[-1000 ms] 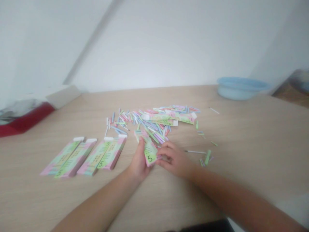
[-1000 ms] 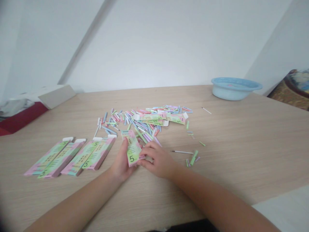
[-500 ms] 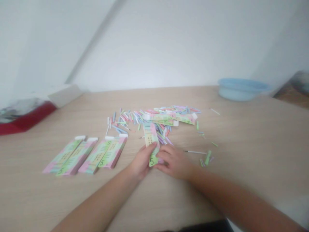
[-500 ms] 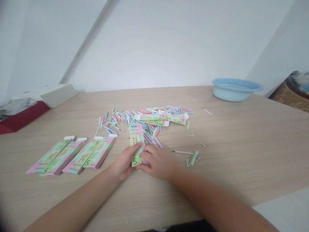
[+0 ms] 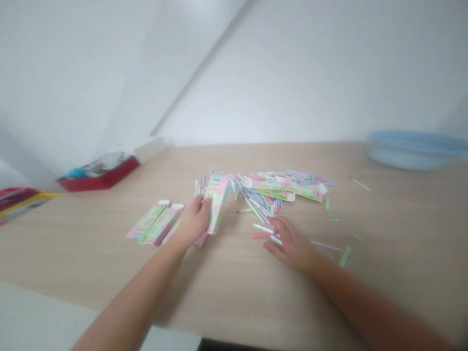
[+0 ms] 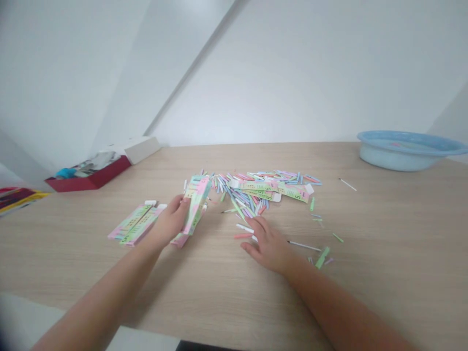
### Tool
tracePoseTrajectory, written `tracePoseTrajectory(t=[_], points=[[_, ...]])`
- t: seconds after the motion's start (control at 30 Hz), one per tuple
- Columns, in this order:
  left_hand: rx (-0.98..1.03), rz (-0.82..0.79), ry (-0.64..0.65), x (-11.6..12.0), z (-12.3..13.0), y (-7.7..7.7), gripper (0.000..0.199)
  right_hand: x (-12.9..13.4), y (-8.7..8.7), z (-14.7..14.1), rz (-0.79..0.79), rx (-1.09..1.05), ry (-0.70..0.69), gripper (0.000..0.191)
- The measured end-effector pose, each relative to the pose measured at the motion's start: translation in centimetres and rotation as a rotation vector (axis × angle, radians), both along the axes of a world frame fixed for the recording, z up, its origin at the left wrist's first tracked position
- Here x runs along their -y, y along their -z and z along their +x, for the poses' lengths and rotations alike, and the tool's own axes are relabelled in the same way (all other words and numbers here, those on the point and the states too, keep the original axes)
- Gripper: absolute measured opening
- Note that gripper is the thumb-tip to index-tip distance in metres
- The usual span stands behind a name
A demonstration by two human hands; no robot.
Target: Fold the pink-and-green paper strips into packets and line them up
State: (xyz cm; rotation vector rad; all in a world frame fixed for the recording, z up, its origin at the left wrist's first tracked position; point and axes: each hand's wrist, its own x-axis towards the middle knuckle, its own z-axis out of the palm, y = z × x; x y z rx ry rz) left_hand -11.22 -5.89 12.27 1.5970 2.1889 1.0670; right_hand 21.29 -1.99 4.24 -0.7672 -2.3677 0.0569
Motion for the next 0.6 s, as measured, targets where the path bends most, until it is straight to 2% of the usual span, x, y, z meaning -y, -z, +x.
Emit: tracePoseTrajectory(t=[0.2, 0.33, 0.47, 0.6], points=[[-0.121, -0.092, -0.221, 1.6, -11.5, 0.5, 0.059, -0.4, 0.5, -0.2, -0.011, 0.053, 0.029, 0.066], [-0.224, -0.222, -0.299, 2.2, -17.4, 1.1, 0.057, -0.4, 0.3, -0.3, -0.030, 0.052, 0.028, 0.064], [-0.352, -0.337, -0.291, 2.2, -20.5, 1.8, 0.054, -0.5, 0.1, -0.4, -0.042, 0.048, 0.015, 0.062], [-0.489, -0.359, -0.249, 2.3, -21.7, 2.7, 0.056, -0.4, 0.1, -0.5, -0.025, 0.057, 0.013, 0.060]])
